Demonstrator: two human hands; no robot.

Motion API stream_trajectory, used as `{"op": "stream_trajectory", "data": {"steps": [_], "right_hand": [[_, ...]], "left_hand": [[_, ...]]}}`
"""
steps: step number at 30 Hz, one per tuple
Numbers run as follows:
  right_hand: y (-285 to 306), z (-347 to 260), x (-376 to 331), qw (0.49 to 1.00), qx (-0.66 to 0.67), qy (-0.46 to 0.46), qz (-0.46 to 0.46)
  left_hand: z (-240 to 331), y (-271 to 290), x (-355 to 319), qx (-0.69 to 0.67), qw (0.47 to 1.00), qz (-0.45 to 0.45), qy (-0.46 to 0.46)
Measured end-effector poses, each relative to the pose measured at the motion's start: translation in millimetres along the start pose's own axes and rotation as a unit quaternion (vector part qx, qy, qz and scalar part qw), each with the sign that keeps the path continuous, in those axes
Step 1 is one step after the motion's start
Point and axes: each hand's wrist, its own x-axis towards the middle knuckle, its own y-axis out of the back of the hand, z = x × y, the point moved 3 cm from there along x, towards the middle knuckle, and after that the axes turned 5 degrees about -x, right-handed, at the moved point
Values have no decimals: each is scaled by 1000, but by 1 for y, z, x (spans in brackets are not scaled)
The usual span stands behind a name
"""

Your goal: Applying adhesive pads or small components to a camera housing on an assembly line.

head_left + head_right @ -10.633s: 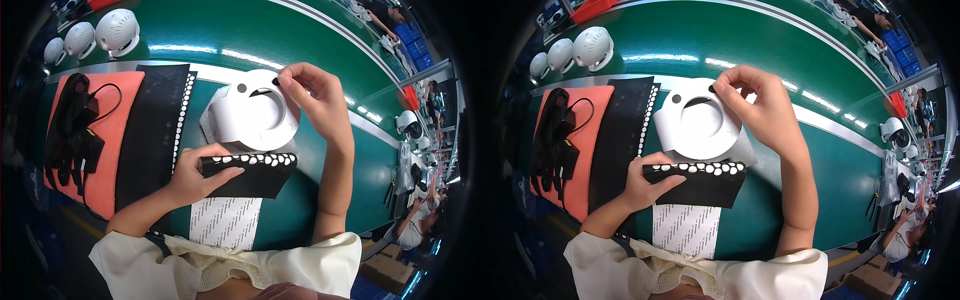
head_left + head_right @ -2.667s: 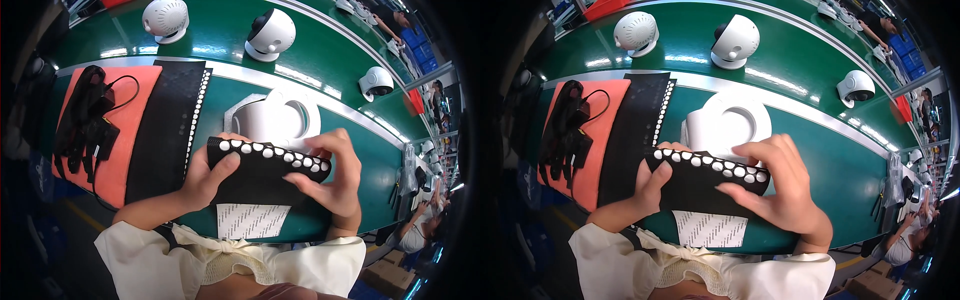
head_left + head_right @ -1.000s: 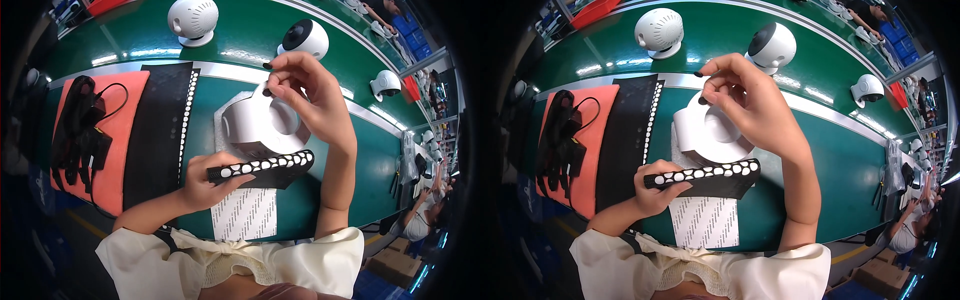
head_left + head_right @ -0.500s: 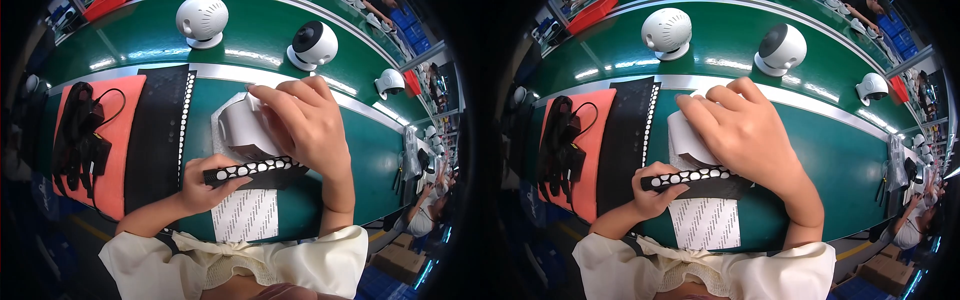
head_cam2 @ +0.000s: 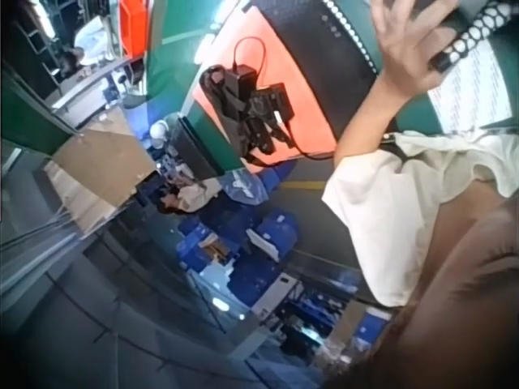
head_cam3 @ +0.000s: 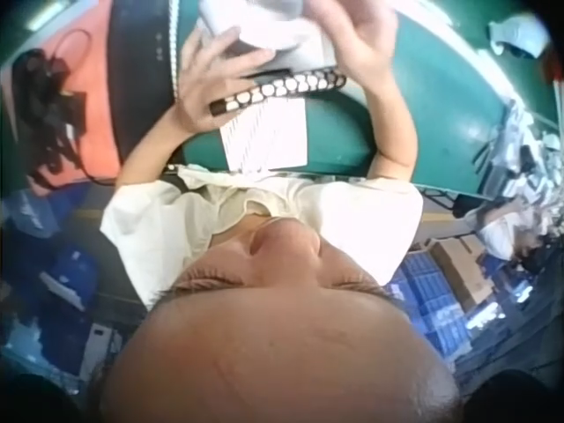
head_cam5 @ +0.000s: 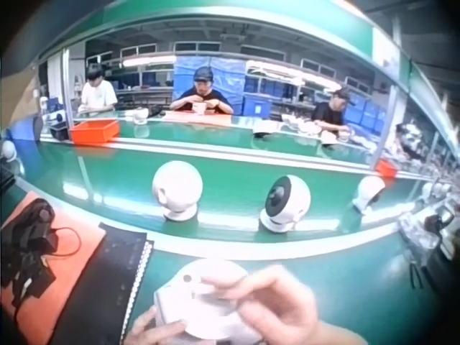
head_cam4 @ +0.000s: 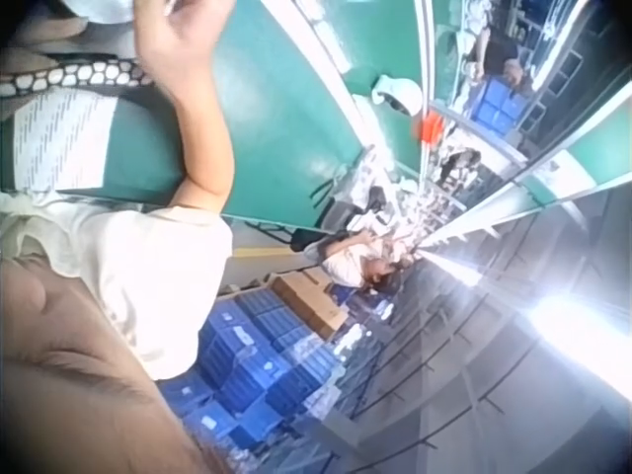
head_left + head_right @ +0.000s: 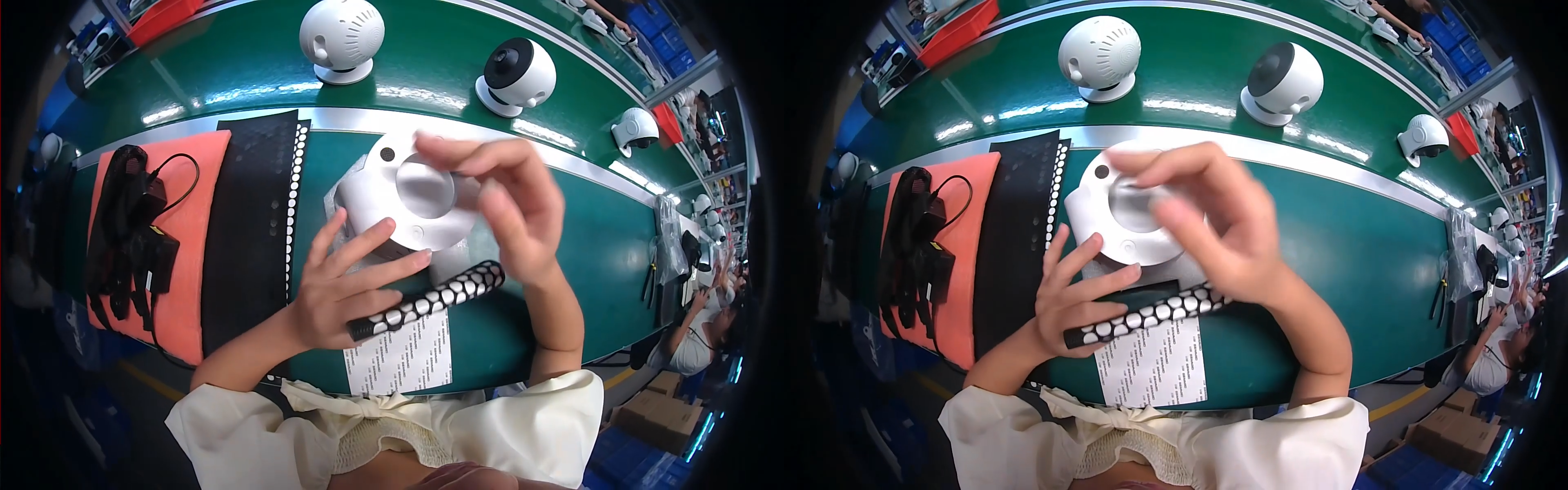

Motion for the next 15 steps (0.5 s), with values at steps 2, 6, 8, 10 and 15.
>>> {"op": "stream_trajectory", "data": {"steps": [2,6,8,10,15], "right_hand": [[16,-4,8,991,-99,-40,85],[27,10,12,976,-111,-176,68],[25,12,12,970,-39,-236,45],[26,8,11,970,-11,-238,41],[11,-4,8,975,-136,-174,13]], "left_hand": [[4,1,4,20,1000,-4,-3],[10,0,5,58,998,20,-17],[10,3,5,76,996,38,-12],[13,0,0,129,989,44,-51],[10,-1,-4,120,990,54,-60]]}}
